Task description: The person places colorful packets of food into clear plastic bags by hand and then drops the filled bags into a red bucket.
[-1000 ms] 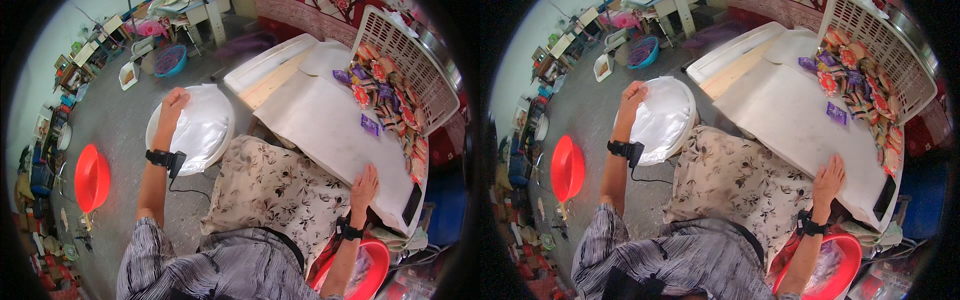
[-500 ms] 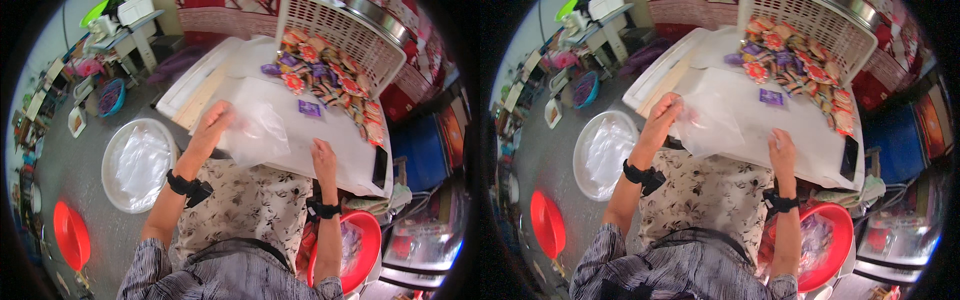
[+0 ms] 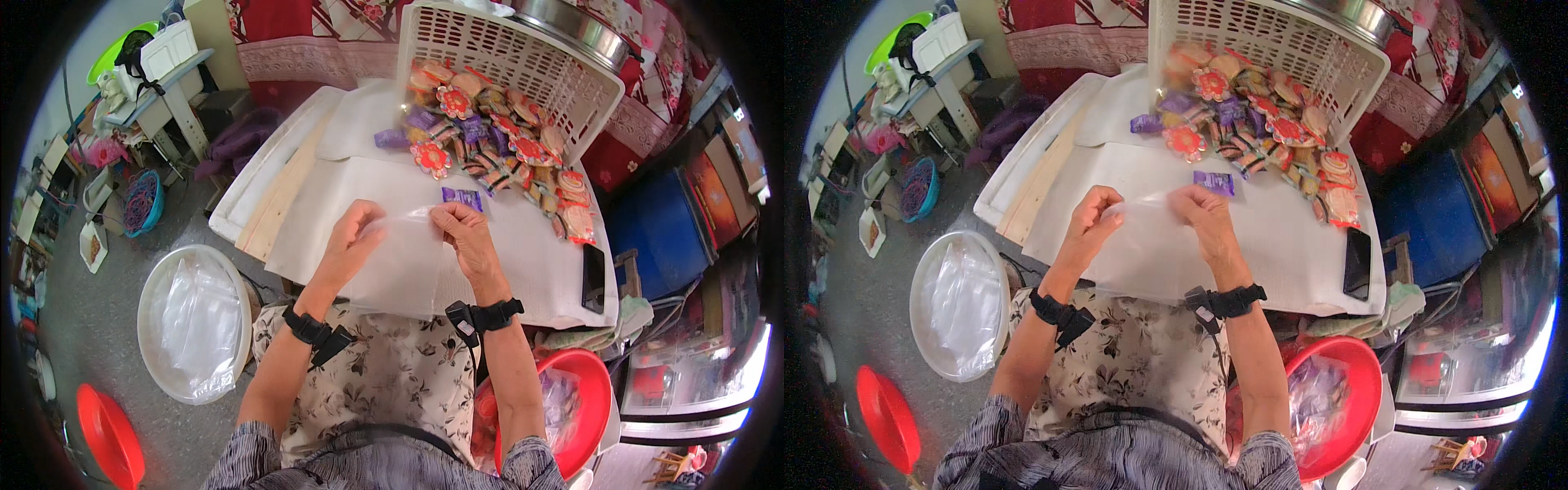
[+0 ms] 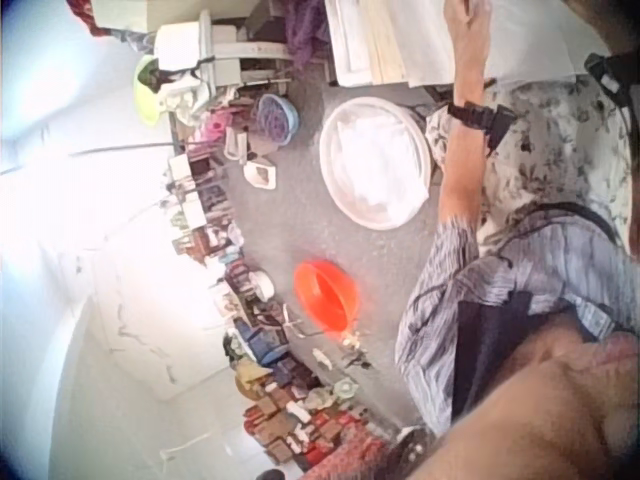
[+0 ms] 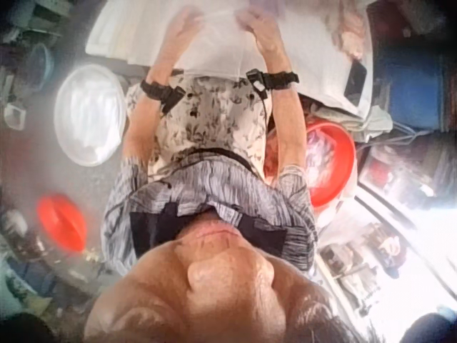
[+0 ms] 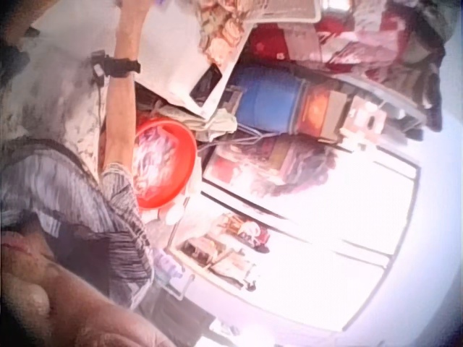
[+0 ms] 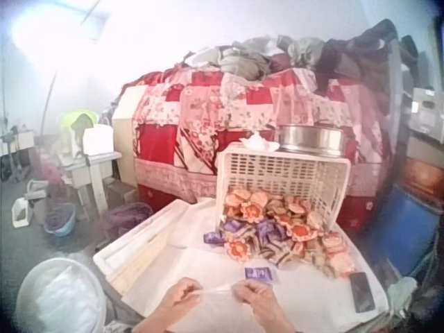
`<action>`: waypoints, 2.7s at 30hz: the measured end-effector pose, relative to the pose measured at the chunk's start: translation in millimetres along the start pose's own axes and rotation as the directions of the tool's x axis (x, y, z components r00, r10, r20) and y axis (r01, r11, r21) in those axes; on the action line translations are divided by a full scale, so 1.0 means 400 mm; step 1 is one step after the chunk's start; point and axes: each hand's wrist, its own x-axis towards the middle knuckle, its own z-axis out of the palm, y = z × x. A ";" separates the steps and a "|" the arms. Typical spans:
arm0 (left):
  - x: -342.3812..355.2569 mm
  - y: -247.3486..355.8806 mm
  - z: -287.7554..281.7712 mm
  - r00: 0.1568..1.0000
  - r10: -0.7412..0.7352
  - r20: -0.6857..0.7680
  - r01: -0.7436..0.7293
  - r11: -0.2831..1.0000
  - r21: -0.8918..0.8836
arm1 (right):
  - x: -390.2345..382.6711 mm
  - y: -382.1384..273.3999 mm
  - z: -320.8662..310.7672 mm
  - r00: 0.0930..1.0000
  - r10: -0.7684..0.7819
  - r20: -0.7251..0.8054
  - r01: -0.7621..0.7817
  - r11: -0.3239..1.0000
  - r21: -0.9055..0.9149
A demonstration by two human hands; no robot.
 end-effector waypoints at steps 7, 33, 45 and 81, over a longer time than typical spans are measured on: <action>0.045 -0.067 -0.069 0.955 -0.275 -0.106 0.214 0.894 -0.393 | 0.127 0.043 -0.023 0.999 -0.044 0.032 0.046 0.997 -0.062; 0.086 -0.101 -0.073 0.806 -0.340 -0.485 0.193 0.925 -0.328 | 0.190 0.137 0.007 0.993 -0.065 -0.096 0.054 0.992 -0.113; 0.069 -0.086 -0.078 0.844 -0.228 -0.486 0.178 0.973 -0.149 | 0.178 0.138 0.016 0.986 -0.143 -0.086 0.101 0.919 -0.381; 0.094 -0.181 -0.210 0.655 -0.227 -0.721 0.265 0.962 -0.063 | 0.059 0.100 0.109 0.574 -0.142 0.807 0.725 0.547 -0.419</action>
